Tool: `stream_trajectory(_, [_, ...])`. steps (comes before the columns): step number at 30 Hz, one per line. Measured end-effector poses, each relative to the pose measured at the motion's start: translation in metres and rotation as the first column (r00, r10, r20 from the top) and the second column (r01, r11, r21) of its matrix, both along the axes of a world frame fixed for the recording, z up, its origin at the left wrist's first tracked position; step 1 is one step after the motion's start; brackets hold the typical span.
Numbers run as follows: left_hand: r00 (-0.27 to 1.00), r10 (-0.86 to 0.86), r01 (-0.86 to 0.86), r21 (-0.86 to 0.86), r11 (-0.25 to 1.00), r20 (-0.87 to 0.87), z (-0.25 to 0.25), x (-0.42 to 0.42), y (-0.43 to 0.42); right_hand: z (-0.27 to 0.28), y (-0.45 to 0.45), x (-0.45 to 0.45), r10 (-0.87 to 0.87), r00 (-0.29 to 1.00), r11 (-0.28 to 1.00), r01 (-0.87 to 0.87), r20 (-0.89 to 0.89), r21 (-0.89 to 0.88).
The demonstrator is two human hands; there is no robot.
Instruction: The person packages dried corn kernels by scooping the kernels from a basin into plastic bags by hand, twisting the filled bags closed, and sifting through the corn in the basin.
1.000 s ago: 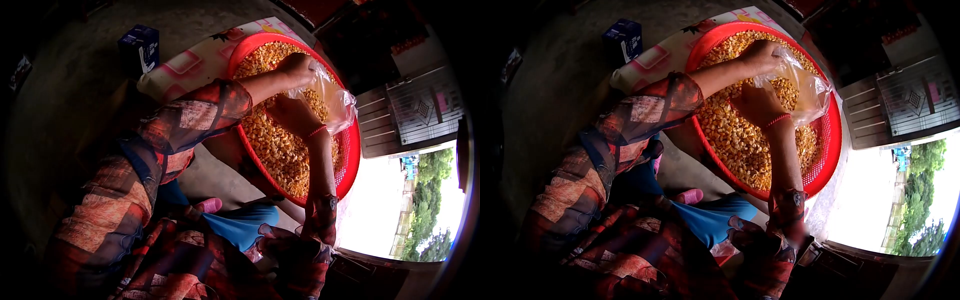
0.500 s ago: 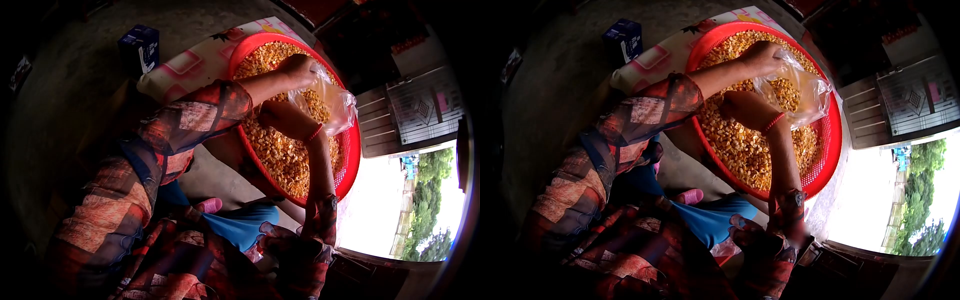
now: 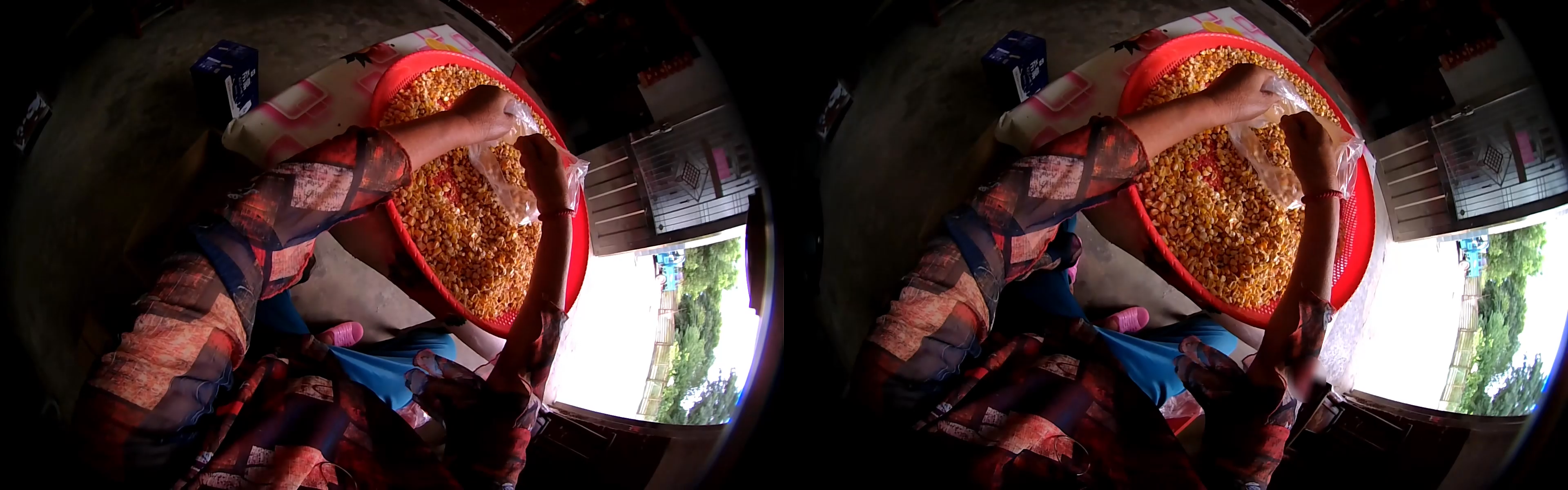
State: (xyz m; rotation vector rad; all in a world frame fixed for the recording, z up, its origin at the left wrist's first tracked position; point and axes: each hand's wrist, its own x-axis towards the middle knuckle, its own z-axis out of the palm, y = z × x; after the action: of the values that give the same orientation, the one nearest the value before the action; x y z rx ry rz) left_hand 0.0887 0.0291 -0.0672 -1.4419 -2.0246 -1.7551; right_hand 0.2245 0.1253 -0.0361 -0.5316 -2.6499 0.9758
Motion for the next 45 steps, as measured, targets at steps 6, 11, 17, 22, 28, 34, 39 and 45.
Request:
stream_trajectory(6, [0.998, -0.055, 0.057, -0.045, 0.997, 0.034, -0.001, -0.002, 0.001, -0.011, 0.02, 0.007, 0.018, 0.947, 0.904, 0.122, -0.322, 0.409])
stream_trajectory(11, [0.997, -0.015, 0.013, 0.04, 0.999, 0.07, -0.001, -0.003, 0.003, 0.019, 0.001, 0.019, -0.19, 0.906, 0.551, 0.417, -0.378, 0.723])
stream_trajectory(17, [0.909, -0.109, 0.042, 0.171, 0.984, 0.402, 0.006, -0.004, 0.001, 0.023, 0.017, 0.041, -0.411, 0.85, 0.469, 0.508, -0.33, 0.723])
stream_trajectory(22, [0.851, -0.2, 0.035, 0.327, 0.944, 0.486, 0.004, -0.009, 0.006, -0.006, 0.102, 0.054, -0.373, 0.926, 0.713, 0.245, 0.059, 0.657])
stream_trajectory(28, [0.801, -0.233, 0.004, 0.384, 0.923, 0.552, 0.003, -0.012, 0.009, 0.028, 0.037, 0.048, -0.284, 0.829, 0.926, 0.106, -0.481, -0.363])
stream_trajectory(34, [0.519, -0.387, 0.167, 0.353, 0.921, 0.762, 0.038, -0.006, 0.014, 0.028, 0.046, 0.052, -0.427, 0.614, 0.866, 0.064, -0.664, -0.497])
stream_trajectory(39, [0.593, -0.523, 0.24, 0.486, 0.84, 0.612, 0.08, 0.002, 0.044, 0.038, 0.031, 0.048, -0.396, 0.405, 0.91, 0.054, -0.824, -0.411])
stream_trajectory(45, [0.993, -0.05, 0.023, 0.241, 0.97, 0.107, 0.053, -0.017, 0.04, 0.041, 0.031, 0.058, -0.317, 0.578, 0.94, 0.083, -0.752, -0.332])
